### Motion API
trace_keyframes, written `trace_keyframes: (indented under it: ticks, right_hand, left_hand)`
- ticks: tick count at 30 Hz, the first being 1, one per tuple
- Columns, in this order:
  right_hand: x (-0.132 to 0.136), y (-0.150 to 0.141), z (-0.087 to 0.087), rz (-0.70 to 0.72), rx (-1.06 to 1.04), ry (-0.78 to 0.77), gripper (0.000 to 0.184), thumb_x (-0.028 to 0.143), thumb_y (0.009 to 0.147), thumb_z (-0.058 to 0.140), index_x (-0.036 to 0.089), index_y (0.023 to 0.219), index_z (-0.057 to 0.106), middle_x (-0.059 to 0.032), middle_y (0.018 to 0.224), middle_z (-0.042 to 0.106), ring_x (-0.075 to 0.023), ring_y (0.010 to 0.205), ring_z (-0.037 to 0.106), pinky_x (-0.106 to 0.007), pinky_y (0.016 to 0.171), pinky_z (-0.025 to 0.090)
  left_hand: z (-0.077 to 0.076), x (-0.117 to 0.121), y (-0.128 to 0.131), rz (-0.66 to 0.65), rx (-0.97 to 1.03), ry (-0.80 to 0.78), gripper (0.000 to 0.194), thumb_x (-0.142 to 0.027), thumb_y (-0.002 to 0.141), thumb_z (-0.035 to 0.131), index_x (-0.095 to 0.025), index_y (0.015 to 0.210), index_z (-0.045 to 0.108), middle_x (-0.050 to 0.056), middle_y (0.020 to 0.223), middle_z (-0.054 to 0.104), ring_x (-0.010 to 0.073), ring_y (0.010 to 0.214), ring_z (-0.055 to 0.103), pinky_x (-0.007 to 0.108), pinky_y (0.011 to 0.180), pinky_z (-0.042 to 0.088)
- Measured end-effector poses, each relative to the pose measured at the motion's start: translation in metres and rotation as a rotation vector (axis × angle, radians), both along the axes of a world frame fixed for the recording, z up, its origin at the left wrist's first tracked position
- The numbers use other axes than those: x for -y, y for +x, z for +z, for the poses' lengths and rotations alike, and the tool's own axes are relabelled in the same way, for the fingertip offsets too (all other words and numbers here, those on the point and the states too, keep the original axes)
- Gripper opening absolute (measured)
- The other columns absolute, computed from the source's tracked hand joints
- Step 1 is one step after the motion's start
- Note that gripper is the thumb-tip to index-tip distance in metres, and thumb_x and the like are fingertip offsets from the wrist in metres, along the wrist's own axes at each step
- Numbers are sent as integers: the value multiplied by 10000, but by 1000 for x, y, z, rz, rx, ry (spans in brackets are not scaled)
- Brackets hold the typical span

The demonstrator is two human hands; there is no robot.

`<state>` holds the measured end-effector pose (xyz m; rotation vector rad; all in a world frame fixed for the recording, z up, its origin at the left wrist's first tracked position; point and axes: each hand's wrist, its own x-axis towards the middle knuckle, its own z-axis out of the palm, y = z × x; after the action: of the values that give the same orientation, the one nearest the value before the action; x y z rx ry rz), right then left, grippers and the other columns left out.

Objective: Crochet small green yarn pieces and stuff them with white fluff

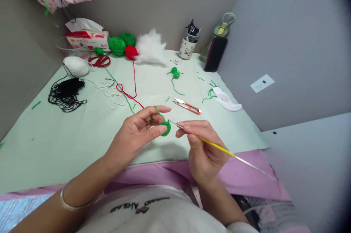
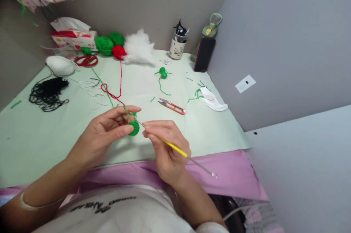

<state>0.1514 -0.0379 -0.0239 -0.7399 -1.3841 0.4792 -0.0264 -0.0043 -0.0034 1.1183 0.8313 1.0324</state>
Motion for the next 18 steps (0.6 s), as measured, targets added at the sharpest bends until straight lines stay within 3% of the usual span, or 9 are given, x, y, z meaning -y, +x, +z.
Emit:
trace_keyframes:
  ticks: [3, 7, 12, 18]
  right_hand:
    - [-2, -1, -4, 2, 64, 51, 347, 77, 1004, 624, 286, 1232, 780, -64, 1098, 813, -211, 959, 768, -383, 754, 650]
    - [-10, -4, -5, 47, 15, -55, 210, 194, 1023, 650, 298, 1129, 799, -50, 1040, 826, -218, 982, 766, -380, 756, 640]
    - [-18, -7, -5, 152, -222, -213, 126, 344, 1019, 676, 271, 987, 774, -36, 939, 824, -176, 774, 742, -311, 622, 603]
    - [-22, -2, -2, 223, -297, -303, 199, 402, 1022, 661, 234, 924, 701, -28, 846, 806, -152, 659, 714, -295, 606, 612]
  left_hand:
    - [0, 3, 3, -29, 55, -63, 316, -298, 875, 861, -296, 1188, 816, 0, 916, 670, 162, 892, 633, 282, 862, 520]
    - [-1, 4, 5, -54, 118, -126, 383, -284, 861, 876, -295, 1236, 799, 3, 926, 705, 157, 899, 651, 282, 870, 526]
    - [0, 3, 5, -52, 189, -171, 566, -230, 833, 894, -291, 1370, 725, -7, 898, 733, 170, 882, 689, 333, 904, 537]
    - [3, 4, 6, 6, 138, -152, 490, -231, 810, 906, -272, 1281, 778, -8, 868, 714, 160, 858, 661, 309, 870, 530]
